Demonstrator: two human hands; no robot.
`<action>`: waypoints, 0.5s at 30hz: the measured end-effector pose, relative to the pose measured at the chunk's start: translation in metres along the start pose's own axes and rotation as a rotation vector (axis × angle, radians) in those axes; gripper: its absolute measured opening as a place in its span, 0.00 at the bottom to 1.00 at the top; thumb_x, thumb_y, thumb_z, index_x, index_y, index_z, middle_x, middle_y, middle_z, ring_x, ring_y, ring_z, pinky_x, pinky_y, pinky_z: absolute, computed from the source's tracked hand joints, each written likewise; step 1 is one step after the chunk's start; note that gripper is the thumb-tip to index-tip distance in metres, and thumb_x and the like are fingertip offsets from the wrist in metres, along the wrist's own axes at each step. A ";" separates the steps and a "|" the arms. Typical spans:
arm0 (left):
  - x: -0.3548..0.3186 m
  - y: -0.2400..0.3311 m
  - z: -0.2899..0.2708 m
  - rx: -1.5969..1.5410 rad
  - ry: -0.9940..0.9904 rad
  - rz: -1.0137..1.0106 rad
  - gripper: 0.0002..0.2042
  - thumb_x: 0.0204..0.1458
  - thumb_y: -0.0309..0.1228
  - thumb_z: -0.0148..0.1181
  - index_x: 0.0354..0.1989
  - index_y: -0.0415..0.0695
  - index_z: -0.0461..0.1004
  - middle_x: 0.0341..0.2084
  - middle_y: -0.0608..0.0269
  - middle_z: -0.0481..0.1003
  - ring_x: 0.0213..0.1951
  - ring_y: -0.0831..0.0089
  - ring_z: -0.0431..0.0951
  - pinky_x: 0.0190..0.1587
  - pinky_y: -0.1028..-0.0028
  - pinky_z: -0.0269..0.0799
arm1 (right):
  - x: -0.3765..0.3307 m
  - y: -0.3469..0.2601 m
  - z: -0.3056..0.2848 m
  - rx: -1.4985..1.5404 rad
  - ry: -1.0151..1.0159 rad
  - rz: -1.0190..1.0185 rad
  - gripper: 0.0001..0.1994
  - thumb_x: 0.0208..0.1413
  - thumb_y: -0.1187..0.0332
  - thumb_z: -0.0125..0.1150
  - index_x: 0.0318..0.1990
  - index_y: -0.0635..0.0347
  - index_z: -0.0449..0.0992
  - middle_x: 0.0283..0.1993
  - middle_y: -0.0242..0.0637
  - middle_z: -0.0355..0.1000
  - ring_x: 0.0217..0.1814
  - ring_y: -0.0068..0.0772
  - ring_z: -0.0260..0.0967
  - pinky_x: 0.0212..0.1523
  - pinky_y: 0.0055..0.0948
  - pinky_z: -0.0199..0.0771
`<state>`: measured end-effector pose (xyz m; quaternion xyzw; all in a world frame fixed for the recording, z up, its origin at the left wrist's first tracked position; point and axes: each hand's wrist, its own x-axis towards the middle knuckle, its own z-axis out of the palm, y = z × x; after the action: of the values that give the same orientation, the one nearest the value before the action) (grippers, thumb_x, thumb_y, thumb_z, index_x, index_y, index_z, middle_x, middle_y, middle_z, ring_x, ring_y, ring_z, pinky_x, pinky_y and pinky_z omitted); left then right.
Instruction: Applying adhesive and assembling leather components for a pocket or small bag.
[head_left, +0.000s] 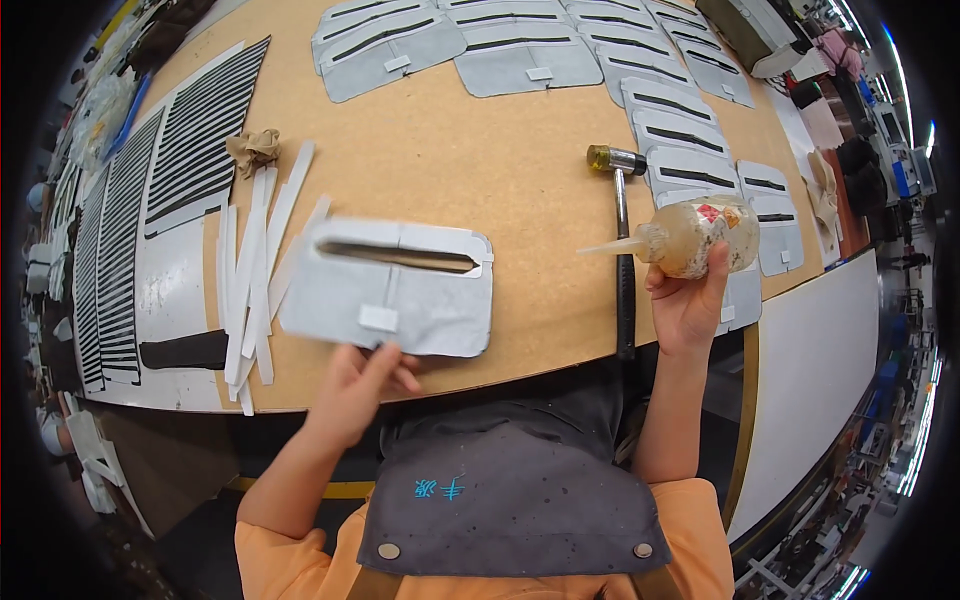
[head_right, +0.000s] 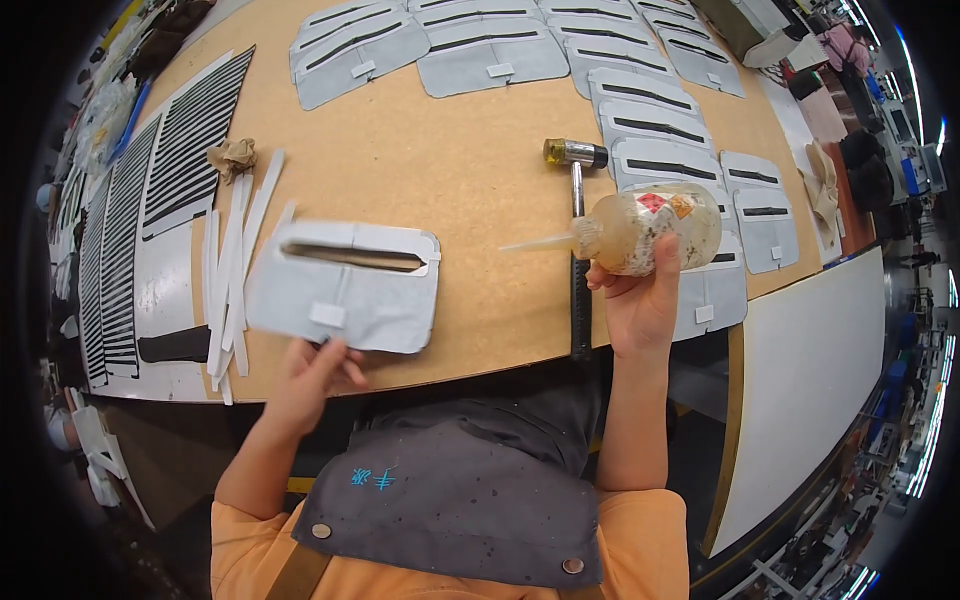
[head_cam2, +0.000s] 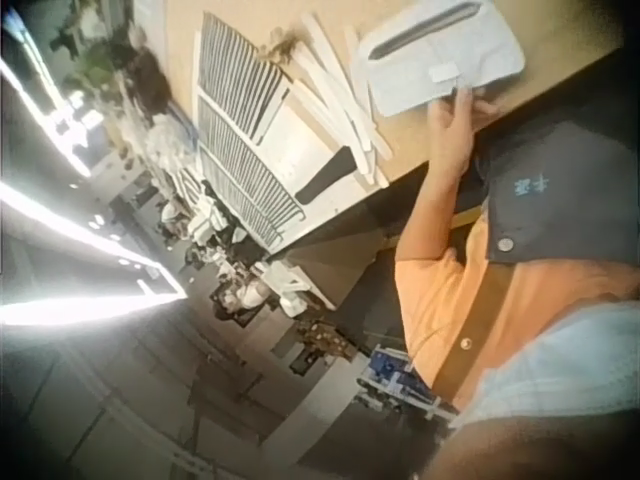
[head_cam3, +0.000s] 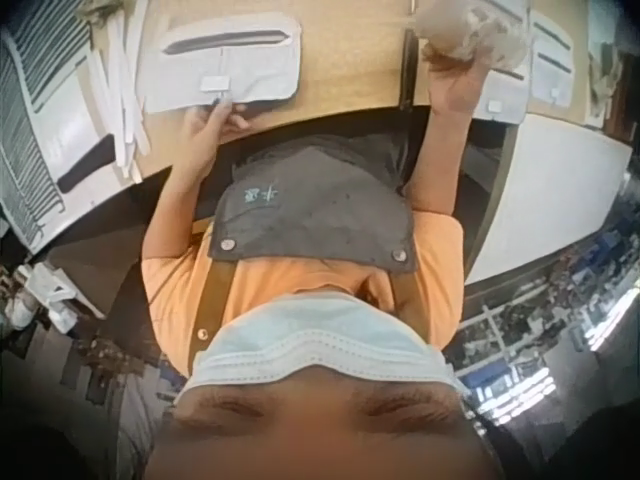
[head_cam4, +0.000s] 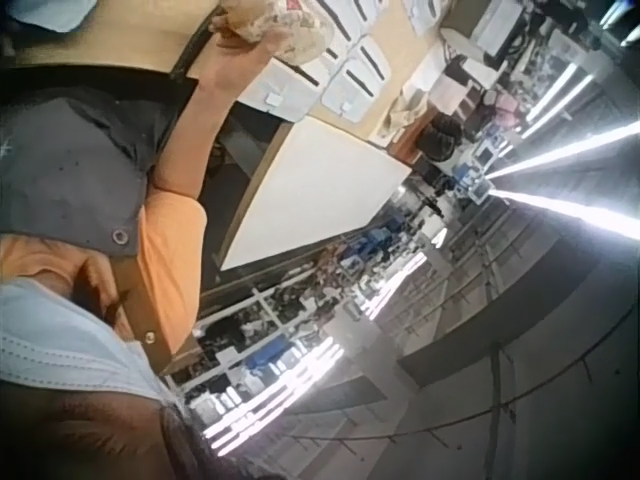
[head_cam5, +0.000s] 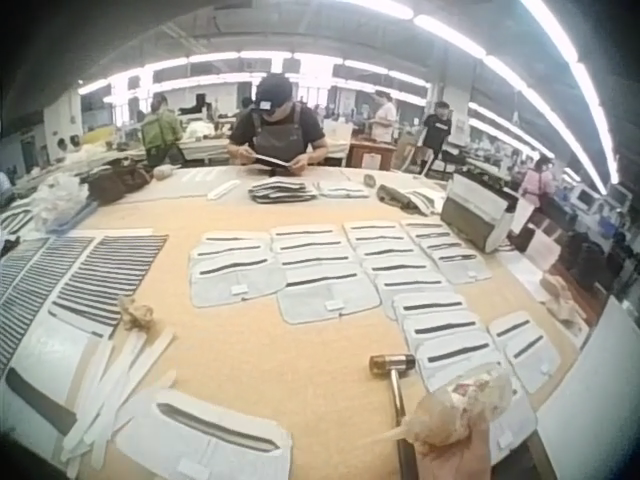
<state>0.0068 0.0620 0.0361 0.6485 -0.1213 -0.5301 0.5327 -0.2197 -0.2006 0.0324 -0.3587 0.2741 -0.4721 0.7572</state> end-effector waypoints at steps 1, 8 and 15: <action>-0.003 -0.003 -0.001 0.005 -0.160 -0.229 0.13 0.64 0.32 0.46 0.48 0.33 0.64 0.35 0.52 0.75 0.32 0.71 0.79 0.35 0.74 0.77 | -0.001 0.005 0.000 -0.075 -0.050 0.015 0.27 0.57 0.46 0.57 0.54 0.58 0.66 0.46 0.38 0.74 0.34 0.30 0.74 0.26 0.27 0.75; 0.021 0.029 0.029 0.867 -0.142 0.552 0.05 0.57 0.26 0.54 0.38 0.38 0.70 0.33 0.56 0.74 0.32 0.65 0.75 0.35 0.70 0.70 | -0.002 0.036 0.048 -0.456 -0.226 -0.053 0.26 0.58 0.51 0.59 0.55 0.61 0.66 0.47 0.37 0.73 0.40 0.30 0.75 0.29 0.30 0.78; 0.081 0.006 0.043 1.012 0.311 0.834 0.08 0.49 0.24 0.58 0.38 0.42 0.69 0.35 0.57 0.68 0.40 0.58 0.68 0.43 0.62 0.60 | 0.009 0.051 0.069 -0.600 -0.336 -0.174 0.27 0.57 0.53 0.61 0.55 0.64 0.65 0.44 0.38 0.72 0.39 0.30 0.74 0.29 0.29 0.77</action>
<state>0.0070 -0.0234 0.0009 0.7859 -0.5168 -0.0584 0.3346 -0.1380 -0.1743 0.0317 -0.6599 0.2408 -0.3679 0.6093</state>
